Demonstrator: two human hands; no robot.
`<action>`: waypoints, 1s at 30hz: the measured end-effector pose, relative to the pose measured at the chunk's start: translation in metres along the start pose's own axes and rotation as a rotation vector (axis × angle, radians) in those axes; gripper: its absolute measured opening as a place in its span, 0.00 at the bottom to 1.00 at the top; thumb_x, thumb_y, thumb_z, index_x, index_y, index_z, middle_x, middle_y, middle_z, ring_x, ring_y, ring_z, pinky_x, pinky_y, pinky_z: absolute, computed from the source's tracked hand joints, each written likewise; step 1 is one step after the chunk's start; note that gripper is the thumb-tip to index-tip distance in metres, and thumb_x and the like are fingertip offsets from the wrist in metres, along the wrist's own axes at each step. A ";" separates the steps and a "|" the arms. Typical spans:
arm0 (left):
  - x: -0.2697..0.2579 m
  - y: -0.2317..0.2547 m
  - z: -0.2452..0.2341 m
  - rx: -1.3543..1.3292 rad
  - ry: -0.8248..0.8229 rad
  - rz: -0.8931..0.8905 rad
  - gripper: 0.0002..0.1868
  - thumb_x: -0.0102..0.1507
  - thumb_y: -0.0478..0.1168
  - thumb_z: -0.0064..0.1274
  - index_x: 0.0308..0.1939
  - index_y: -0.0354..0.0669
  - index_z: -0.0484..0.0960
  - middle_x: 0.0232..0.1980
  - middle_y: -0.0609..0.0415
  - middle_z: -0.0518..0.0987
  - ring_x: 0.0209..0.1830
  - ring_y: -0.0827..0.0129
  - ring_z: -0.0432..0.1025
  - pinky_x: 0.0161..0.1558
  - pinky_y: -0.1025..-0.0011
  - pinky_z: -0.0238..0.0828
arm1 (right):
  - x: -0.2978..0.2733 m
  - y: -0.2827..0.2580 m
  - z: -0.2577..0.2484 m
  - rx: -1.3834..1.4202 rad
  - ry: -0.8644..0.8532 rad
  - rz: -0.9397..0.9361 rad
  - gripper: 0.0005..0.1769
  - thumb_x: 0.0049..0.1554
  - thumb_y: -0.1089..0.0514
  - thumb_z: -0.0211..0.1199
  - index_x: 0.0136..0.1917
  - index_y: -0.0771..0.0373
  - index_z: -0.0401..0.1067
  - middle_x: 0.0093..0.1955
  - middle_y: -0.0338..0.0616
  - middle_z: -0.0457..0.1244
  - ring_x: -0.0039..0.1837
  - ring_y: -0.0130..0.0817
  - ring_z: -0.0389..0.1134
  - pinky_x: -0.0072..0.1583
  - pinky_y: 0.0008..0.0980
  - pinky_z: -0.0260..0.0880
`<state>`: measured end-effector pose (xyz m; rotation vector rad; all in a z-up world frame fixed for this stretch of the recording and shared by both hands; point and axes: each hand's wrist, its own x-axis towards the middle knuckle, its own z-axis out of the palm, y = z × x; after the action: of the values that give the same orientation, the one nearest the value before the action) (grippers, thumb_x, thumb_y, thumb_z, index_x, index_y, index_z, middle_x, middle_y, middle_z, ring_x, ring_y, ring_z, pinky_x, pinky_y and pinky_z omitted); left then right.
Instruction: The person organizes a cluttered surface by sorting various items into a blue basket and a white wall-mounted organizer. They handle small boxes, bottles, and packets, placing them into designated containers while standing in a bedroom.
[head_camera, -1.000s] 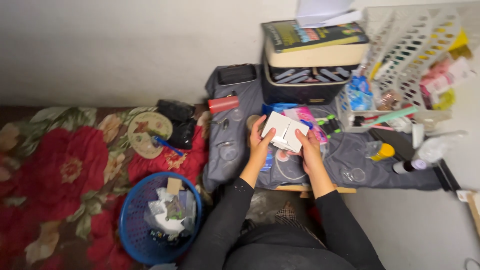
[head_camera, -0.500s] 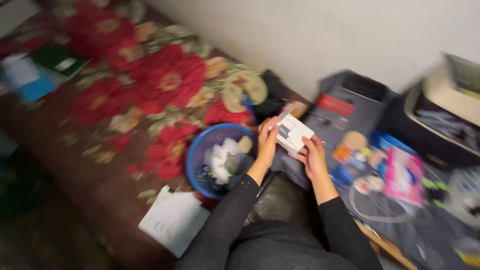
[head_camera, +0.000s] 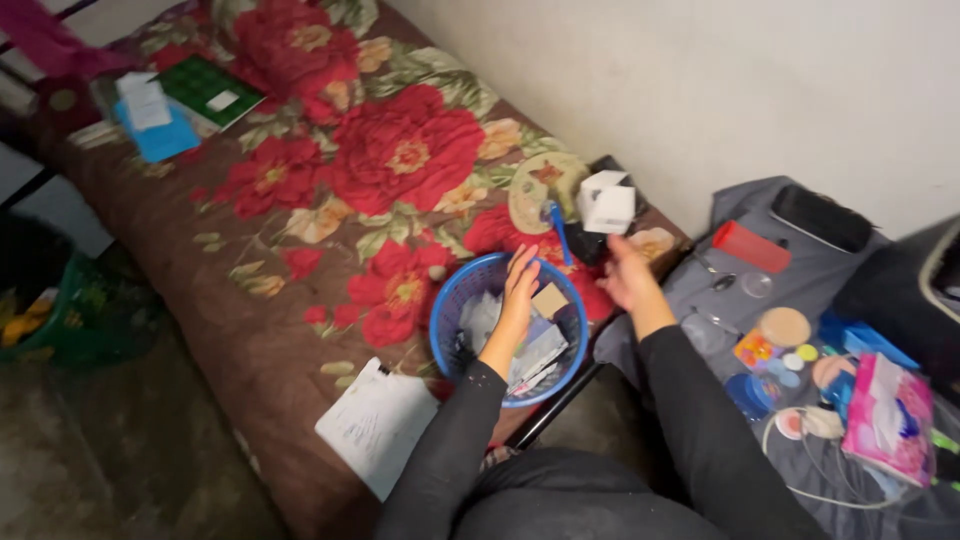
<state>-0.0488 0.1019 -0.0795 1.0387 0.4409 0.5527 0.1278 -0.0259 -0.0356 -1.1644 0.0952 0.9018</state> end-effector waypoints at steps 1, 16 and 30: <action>0.005 -0.003 0.010 -0.021 -0.020 -0.028 0.25 0.69 0.51 0.47 0.69 0.52 0.72 0.81 0.62 0.56 0.79 0.63 0.54 0.73 0.56 0.49 | 0.003 0.012 -0.008 -0.111 -0.017 -0.003 0.43 0.61 0.38 0.57 0.82 0.51 0.48 0.85 0.39 0.44 0.86 0.43 0.36 0.72 0.63 0.39; -0.007 -0.080 0.218 -0.082 -0.575 -0.082 0.30 0.74 0.51 0.38 0.76 0.38 0.63 0.81 0.52 0.60 0.83 0.66 0.50 0.78 0.69 0.41 | -0.124 -0.019 -0.202 0.294 0.262 -0.708 0.35 0.66 0.60 0.54 0.82 0.67 0.48 0.74 0.47 0.57 0.74 0.35 0.59 0.73 0.44 0.60; -0.059 -0.185 0.351 -0.061 -0.785 -0.264 0.25 0.73 0.44 0.44 0.73 0.41 0.67 0.79 0.51 0.64 0.77 0.68 0.60 0.73 0.71 0.53 | -0.255 -0.049 -0.381 -0.221 1.151 -0.817 0.23 0.57 0.64 0.67 0.66 0.69 0.72 0.64 0.56 0.67 0.63 0.42 0.69 0.64 0.34 0.70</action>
<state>0.1514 -0.2461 -0.0843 1.0317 -0.1365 -0.0970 0.1332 -0.4868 -0.0362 -1.6199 0.4170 -0.5534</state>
